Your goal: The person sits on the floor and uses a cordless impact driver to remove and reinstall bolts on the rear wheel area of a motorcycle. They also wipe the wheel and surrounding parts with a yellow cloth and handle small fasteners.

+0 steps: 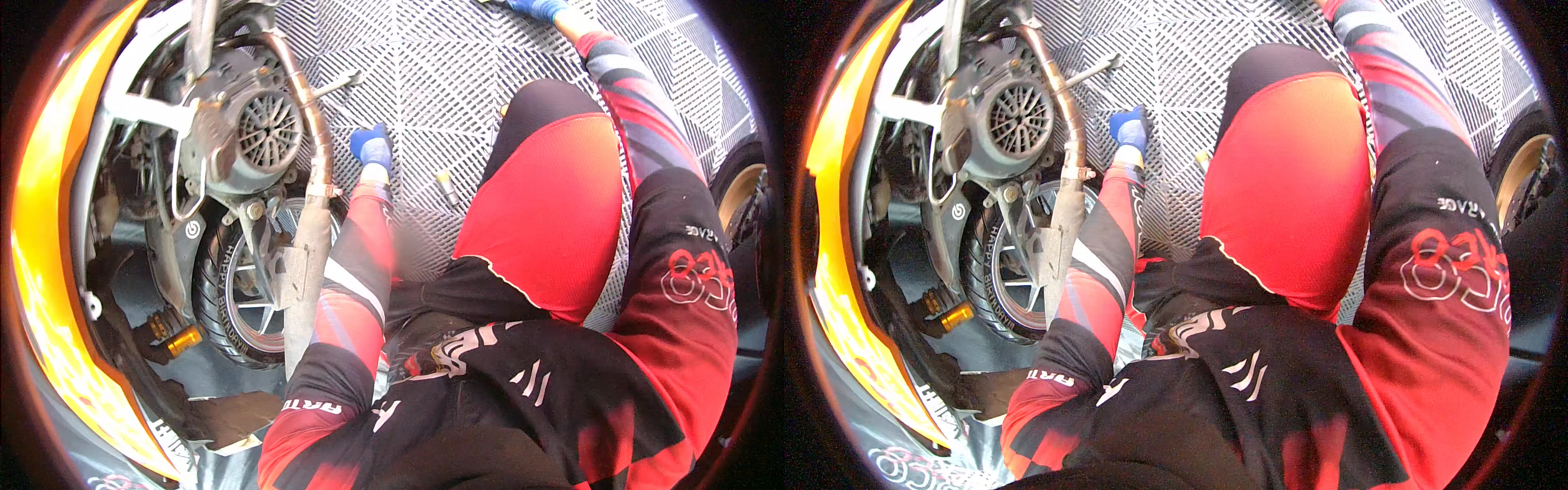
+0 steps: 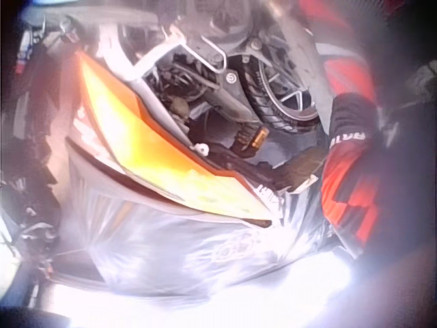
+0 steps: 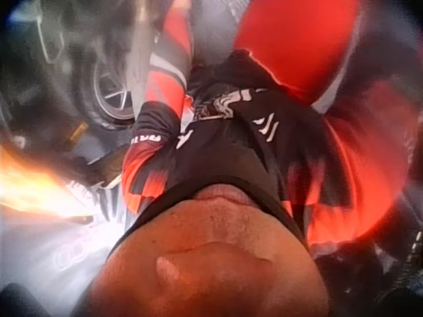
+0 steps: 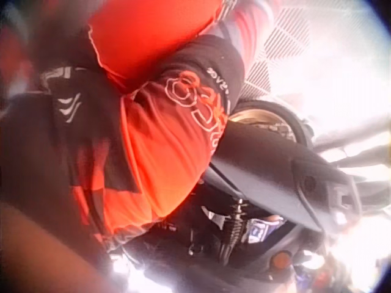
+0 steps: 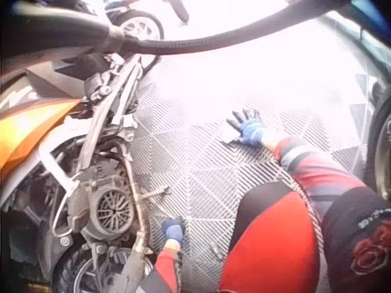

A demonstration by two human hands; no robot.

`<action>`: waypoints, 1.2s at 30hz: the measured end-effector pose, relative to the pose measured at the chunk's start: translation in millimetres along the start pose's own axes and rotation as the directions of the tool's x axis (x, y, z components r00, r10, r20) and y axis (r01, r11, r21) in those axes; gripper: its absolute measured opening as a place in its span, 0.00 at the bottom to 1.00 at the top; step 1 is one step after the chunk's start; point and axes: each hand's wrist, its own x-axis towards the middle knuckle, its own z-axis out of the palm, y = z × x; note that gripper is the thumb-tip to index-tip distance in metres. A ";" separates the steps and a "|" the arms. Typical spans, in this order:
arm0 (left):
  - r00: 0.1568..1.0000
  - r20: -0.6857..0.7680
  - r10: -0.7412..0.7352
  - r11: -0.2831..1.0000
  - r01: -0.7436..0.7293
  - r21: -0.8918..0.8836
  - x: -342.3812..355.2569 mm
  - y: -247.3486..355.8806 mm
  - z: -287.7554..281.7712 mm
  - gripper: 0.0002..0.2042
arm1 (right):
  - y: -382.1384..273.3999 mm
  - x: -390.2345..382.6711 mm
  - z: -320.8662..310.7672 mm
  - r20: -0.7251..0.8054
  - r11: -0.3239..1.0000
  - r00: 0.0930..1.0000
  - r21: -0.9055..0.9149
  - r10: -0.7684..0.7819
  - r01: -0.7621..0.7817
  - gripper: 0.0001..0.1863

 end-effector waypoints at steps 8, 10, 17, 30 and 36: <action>0.836 0.490 -0.246 0.466 0.545 -0.697 -1.6 -4.5 -7.8 0.11 | 8.7 -4.8 27.5 -0.266 0.997 0.964 0.081 0.020 0.002 0.33; 0.798 0.530 -0.286 0.526 0.594 -0.609 5.4 -9.3 -7.7 0.13 | 10.1 -3.8 28.1 -0.283 0.997 0.959 0.082 0.011 0.013 0.32; 0.980 -0.197 0.015 0.999 -0.023 -0.037 -4.3 -29.9 -12.7 0.15 | 10.0 -4.7 29.3 -0.337 0.990 0.941 0.143 0.034 0.016 0.30; 0.726 0.006 0.687 0.698 -0.662 0.273 -28.9 -18.0 -26.6 0.07 | 8.4 -5.8 29.9 -0.360 0.993 0.933 0.116 0.028 0.015 0.29; 0.733 0.088 0.674 0.644 -0.642 0.415 -26.4 -7.3 -18.8 0.09 | 8.2 -5.7 31.4 -0.361 0.995 0.932 0.094 0.021 0.014 0.29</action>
